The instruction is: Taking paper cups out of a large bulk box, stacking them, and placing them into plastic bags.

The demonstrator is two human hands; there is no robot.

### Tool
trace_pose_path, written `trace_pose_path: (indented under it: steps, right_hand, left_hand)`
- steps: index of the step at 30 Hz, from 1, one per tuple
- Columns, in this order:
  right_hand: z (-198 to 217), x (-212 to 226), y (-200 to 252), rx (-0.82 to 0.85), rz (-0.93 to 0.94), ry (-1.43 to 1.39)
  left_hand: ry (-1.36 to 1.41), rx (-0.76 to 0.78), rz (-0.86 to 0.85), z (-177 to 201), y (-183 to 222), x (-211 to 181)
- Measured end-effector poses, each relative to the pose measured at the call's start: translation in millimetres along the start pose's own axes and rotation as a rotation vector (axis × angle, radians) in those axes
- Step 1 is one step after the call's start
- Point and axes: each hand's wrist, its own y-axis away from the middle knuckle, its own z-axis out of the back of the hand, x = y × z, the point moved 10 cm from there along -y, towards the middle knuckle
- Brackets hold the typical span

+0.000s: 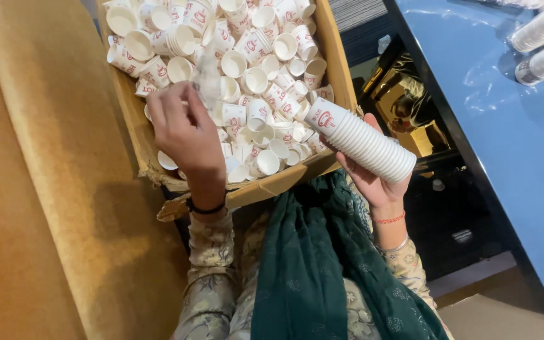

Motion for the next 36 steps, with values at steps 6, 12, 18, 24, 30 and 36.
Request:
trace_pose_path:
  steps: [6,12,18,24,30,36]
  right_hand:
    - [-22,17,17,0.132,0.070,-0.020]
    - [-44,30,57,0.056,0.099,-0.122]
    - [10,67,116,-0.062,0.454,0.350]
    - [-26,78,141,-0.116,0.667,0.383]
    - [-19,88,167,-0.097,0.747,0.424]
    - [24,97,193,-0.184,0.745,0.360]
  left_hand:
    - [0.380,-0.245,-0.195,-11,23,-27]
    - [0.589,0.057,-0.240,-67,57,-122]
    - [0.882,0.293,-0.205,-101,79,-172]
    - [1.018,0.491,-0.160,-132,109,-190]
    - [1.137,0.703,-0.283,-144,139,-215]
    - [1.055,0.903,-0.388,-162,158,-211]
